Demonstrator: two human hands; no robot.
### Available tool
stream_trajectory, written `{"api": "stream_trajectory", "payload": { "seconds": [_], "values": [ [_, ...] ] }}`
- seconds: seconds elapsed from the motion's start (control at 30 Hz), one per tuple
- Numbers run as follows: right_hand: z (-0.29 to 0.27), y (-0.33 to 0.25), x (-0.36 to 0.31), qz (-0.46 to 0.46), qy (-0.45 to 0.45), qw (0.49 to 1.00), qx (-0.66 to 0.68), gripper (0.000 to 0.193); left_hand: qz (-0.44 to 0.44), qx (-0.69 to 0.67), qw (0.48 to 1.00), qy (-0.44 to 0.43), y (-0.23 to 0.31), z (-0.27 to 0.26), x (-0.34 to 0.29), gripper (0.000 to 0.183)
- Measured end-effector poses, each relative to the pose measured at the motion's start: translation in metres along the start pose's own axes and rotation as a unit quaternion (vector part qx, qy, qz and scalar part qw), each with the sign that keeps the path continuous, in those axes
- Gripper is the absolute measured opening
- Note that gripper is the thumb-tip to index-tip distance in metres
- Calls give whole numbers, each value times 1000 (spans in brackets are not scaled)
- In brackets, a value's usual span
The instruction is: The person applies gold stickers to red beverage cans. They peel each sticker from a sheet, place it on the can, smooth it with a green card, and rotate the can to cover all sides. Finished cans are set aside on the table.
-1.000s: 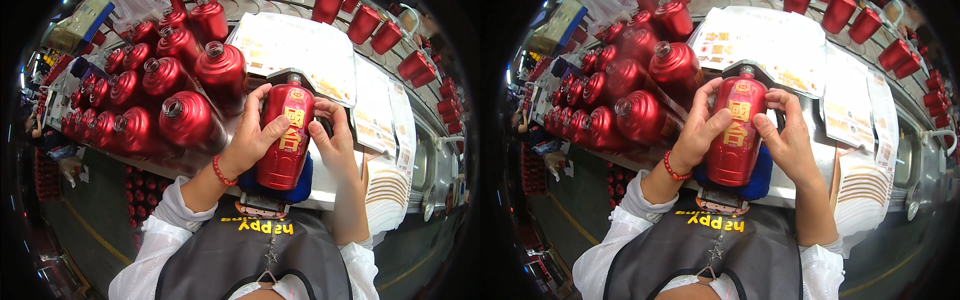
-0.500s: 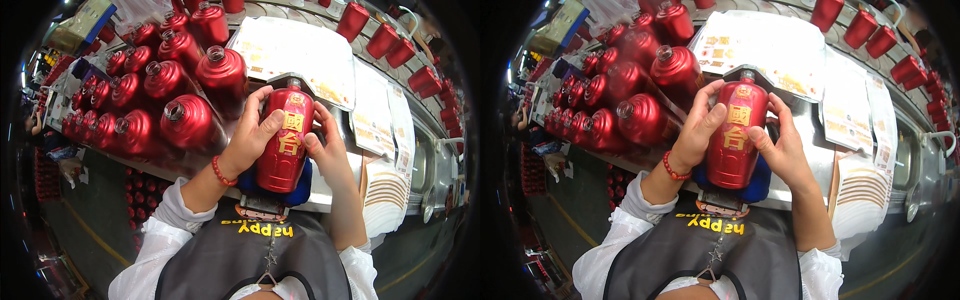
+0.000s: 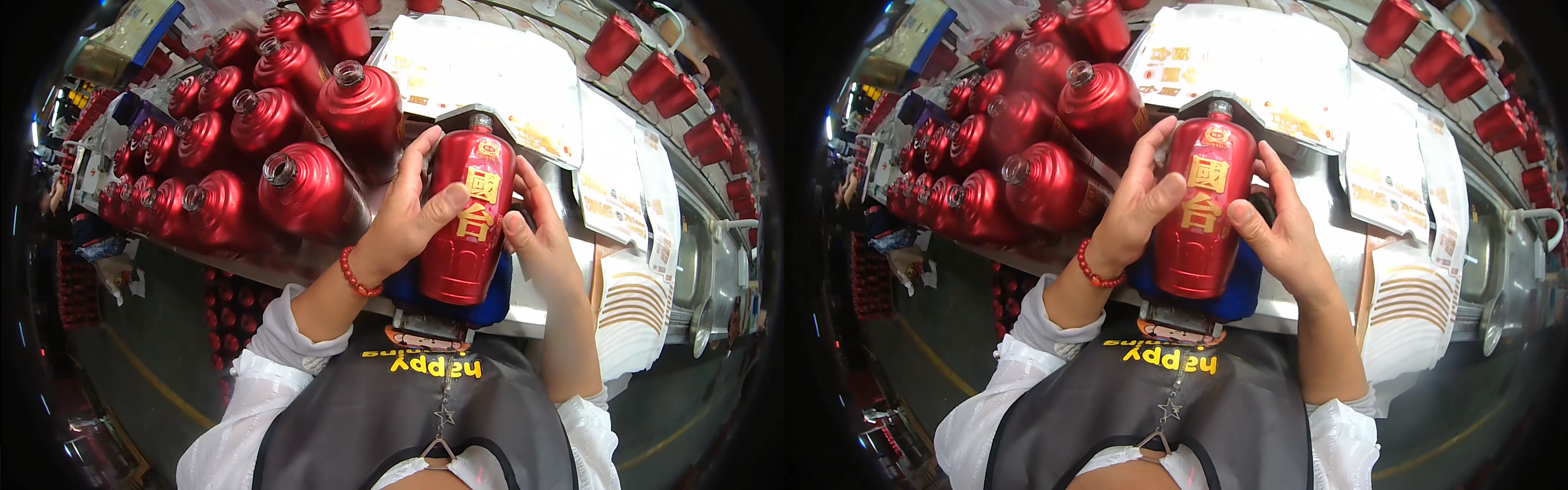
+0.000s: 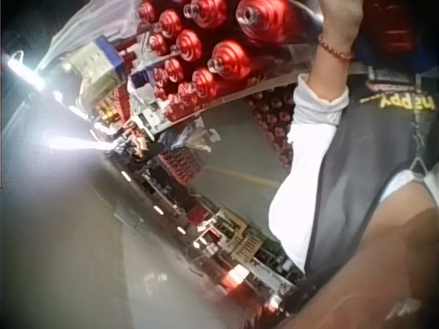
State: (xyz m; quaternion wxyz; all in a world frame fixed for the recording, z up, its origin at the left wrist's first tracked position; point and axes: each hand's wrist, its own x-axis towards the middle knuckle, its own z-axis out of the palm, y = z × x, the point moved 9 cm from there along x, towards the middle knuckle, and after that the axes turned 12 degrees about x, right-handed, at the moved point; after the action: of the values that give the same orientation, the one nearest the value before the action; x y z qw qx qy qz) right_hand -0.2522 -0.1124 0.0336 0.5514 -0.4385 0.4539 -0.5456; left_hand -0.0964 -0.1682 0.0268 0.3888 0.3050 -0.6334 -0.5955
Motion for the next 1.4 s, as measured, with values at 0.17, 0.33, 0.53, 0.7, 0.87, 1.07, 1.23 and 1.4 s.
{"api": "stream_trajectory", "payload": {
  "seconds": [0.17, 0.33, 0.53, 0.7, 0.87, 1.07, 1.23, 1.4],
  "values": [
    [3, 1, 1, -43, -26, 997, -61, 105, 4, 13, 1000, -5, 2, 2, -9, 100],
    [1, 2, 0, -34, -32, 997, -56, 107, -2, -8, 1000, -14, 5, 5, -9, 100],
    [2, -2, -1, -30, -21, 996, -81, 108, 3, 9, 999, -32, 6, 6, -9, 100],
    [6, -4, -2, -24, -29, 994, -101, 109, 5, 10, 999, -31, 5, 5, -12, 99],
    [9, -8, -3, -45, -42, 997, -42, 102, 53, 97, 994, 20, 14, 2, -9, 92],
    [9, 6, -2, -11, -43, 998, -52, 108, 68, 147, 979, 124, 27, -12, 14, 54],
    [4, 6, -2, -15, -49, 993, -103, 108, 20, 168, 979, 111, 16, -9, 31, 44],
    [5, 8, 1, -23, -54, 992, -110, 109, 70, 159, 975, 137, 27, -12, 28, 42]
  ]
}}
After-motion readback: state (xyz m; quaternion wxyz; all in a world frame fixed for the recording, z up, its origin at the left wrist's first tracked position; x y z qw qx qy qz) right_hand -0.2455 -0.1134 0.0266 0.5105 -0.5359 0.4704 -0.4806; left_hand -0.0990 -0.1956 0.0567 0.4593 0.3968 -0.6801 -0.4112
